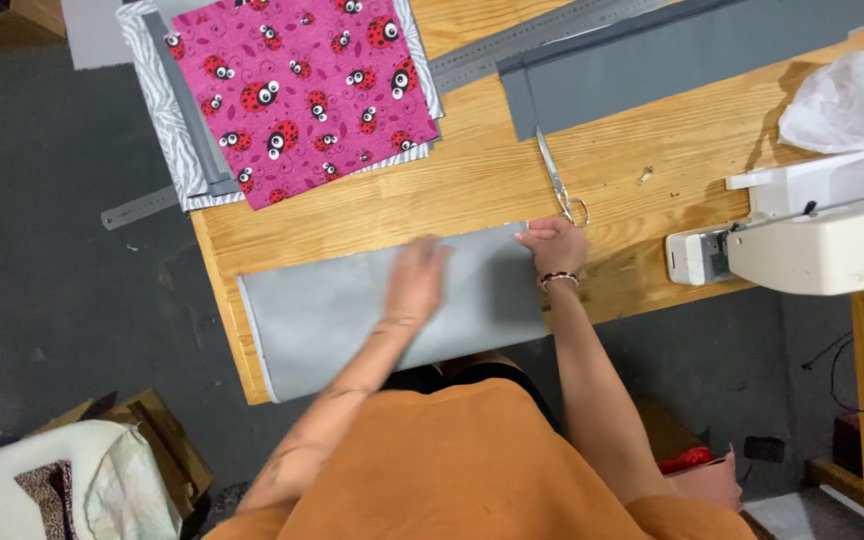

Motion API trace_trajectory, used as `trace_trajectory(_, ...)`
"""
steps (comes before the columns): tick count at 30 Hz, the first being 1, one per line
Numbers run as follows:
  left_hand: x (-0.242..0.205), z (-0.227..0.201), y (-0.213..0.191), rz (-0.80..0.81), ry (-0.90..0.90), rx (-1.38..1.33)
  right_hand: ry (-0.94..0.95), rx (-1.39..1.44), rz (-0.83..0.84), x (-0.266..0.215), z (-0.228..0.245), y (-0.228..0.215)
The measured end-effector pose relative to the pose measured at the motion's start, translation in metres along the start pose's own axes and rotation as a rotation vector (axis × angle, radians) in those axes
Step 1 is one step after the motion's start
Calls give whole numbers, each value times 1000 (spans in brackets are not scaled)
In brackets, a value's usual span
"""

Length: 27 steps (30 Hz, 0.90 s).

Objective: The person aligns a grey fabric piece on a wooden table and secures it with straight pins. They fold the fabric edges, smooth the surface, and place pins along the seams to hold the layers together.

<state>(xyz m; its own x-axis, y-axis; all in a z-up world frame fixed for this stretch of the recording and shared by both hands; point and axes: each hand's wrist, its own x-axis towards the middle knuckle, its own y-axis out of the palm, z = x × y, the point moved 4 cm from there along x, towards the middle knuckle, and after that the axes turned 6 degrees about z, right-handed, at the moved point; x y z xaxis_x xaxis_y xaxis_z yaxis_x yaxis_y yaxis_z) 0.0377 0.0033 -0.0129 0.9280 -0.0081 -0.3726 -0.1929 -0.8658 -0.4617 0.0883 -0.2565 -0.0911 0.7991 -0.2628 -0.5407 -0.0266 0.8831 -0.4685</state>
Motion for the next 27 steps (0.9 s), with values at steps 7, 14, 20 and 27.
trace_trajectory(7,87,-12,93,98,384,455,29,838,158,31,-51,17)
trace_trajectory(14,120,-29,92,469,75,433,-192,1131,263,96,-135,7)
trace_trajectory(20,118,-23,96,399,39,406,-209,38,-390,93,-34,-88)
trace_trajectory(27,112,-19,90,369,151,323,-177,154,-132,58,9,-69)
